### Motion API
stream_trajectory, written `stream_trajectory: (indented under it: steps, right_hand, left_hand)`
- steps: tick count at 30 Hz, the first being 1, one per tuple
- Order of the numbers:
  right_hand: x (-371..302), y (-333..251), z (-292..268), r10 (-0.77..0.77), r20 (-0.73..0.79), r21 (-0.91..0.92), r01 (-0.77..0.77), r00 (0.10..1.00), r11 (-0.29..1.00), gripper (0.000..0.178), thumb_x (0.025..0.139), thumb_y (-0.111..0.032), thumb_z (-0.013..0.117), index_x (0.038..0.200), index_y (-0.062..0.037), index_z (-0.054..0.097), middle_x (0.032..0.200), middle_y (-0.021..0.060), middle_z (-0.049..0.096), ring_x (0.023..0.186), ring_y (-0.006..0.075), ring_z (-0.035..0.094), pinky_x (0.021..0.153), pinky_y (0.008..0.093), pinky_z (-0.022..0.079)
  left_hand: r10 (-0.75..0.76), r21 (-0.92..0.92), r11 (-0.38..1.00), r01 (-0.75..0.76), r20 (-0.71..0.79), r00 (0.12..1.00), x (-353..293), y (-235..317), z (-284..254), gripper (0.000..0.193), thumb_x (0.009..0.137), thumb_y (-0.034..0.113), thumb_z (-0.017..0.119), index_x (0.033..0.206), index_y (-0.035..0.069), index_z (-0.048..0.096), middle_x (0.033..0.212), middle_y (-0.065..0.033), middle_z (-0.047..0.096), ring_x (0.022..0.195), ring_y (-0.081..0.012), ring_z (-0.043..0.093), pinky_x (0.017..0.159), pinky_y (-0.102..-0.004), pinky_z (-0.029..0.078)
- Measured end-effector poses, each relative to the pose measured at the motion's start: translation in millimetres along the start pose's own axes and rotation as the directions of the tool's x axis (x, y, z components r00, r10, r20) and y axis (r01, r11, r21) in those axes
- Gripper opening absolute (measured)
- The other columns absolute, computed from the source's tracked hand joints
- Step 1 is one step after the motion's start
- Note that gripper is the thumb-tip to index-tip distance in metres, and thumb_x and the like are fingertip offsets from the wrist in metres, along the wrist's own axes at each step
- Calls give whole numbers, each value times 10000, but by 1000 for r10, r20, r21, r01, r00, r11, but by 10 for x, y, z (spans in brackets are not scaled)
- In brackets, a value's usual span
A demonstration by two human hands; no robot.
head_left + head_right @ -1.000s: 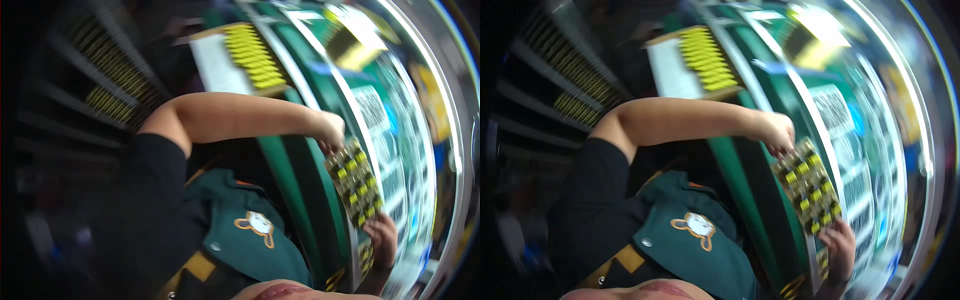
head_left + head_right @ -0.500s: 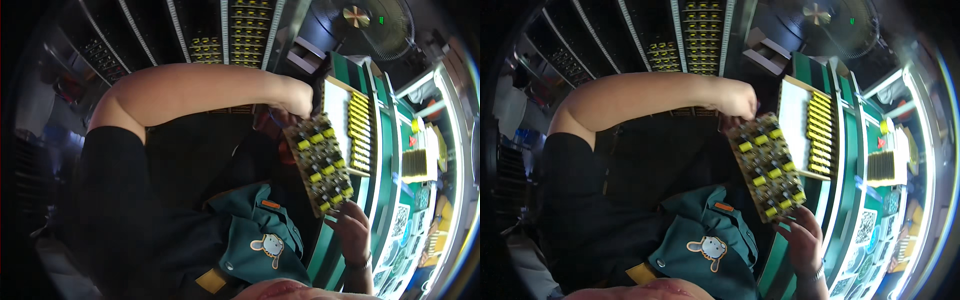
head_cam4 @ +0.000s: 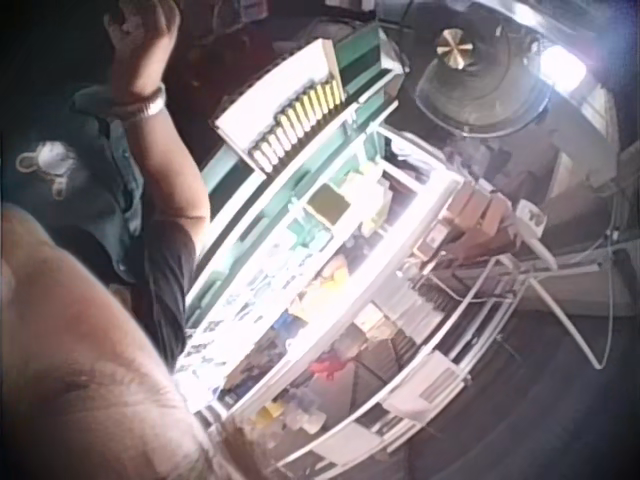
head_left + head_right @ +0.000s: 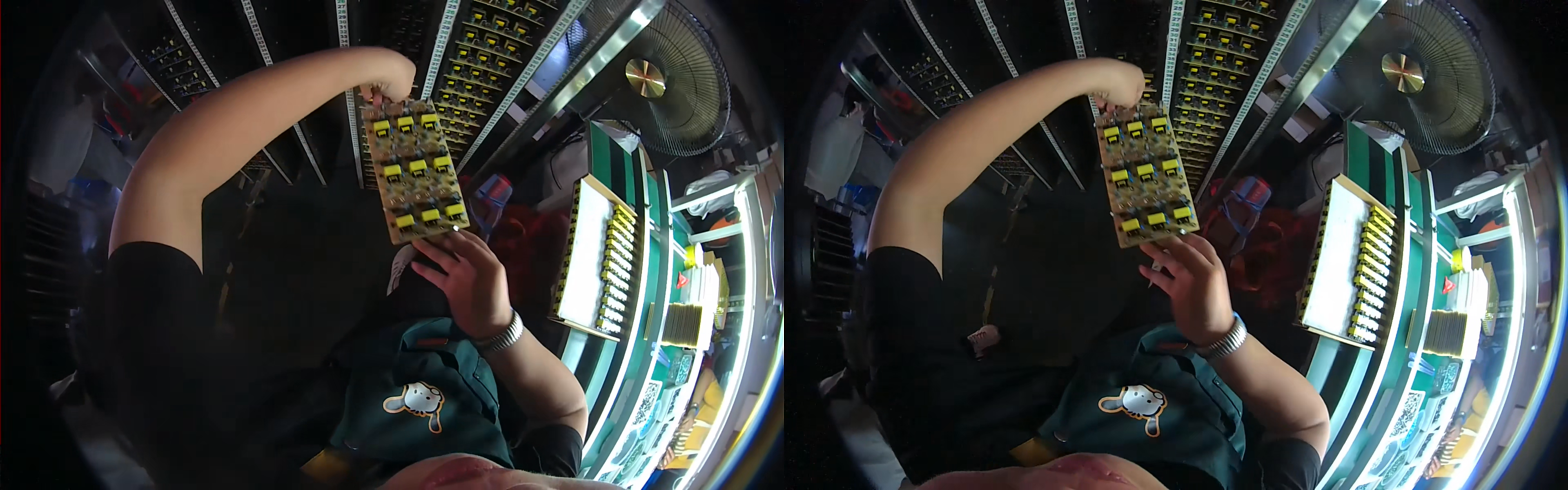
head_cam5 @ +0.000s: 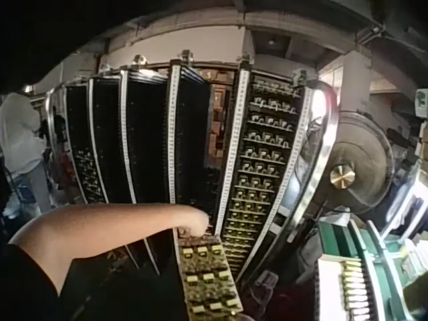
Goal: Manual assembly of small components onto electronic modules at a manufacturing station.
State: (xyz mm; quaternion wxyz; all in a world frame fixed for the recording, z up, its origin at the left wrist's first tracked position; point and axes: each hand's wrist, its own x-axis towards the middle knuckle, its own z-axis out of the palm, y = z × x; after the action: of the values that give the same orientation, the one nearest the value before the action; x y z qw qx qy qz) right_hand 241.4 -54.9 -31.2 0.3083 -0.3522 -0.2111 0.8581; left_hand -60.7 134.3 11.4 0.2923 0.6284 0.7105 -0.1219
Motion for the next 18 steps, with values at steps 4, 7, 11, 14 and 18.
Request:
stream_trajectory:
  steps: [4, 7, 11, 14, 18]
  right_hand:
    - [411, 241, 370, 18, -11, 91, -17, 1000, 996, 347, 1016, -207, 587, 1301, -9, 562, 1273, 186, 630, 1303, 382, 599, 1003, 517, 496]
    - [567, 318, 565, -22, -43, 115, 27, 999, 993, 359, 1013, -241, 605, 1283, -6, 574, 1245, 172, 634, 1303, 370, 599, 1013, 519, 479]
    - [717, 340, 679, -60, -31, 101, 63, 998, 993, 408, 1018, -265, 602, 1317, 9, 558, 1238, 166, 633, 1312, 360, 592, 1031, 520, 460]
    - [766, 360, 735, -71, -27, 102, 74, 997, 992, 443, 1021, -278, 600, 1345, 18, 542, 1244, 166, 628, 1319, 354, 585, 1042, 521, 449]
    - [802, 385, 783, -65, -24, 122, 67, 998, 990, 497, 1024, -292, 597, 1393, 29, 510, 1266, 170, 613, 1333, 348, 573, 1058, 523, 434]
  left_hand:
    - [-47, 249, 968, 37, 33, 998, 293, -317, -289, 215, 881, 47, 554, 958, -10, 747, 827, -118, 728, 636, -228, 667, 568, -366, 576]
    - [-35, 336, 942, 22, 33, 999, 451, -405, -414, 215, 883, 51, 552, 953, -4, 748, 847, -115, 741, 650, -225, 682, 570, -360, 574]
    - [-34, 354, 935, 27, 14, 999, 561, -471, -468, 206, 878, 50, 558, 940, -3, 747, 842, -111, 738, 649, -226, 682, 567, -360, 571]
    - [-33, 372, 927, 34, -9, 999, 607, -500, -493, 197, 874, 49, 563, 926, -2, 746, 838, -107, 735, 647, -227, 683, 565, -360, 567]
    - [-32, 390, 920, 42, -32, 999, 630, -541, -490, 188, 870, 48, 569, 913, 0, 745, 833, -104, 733, 646, -227, 683, 563, -360, 564]
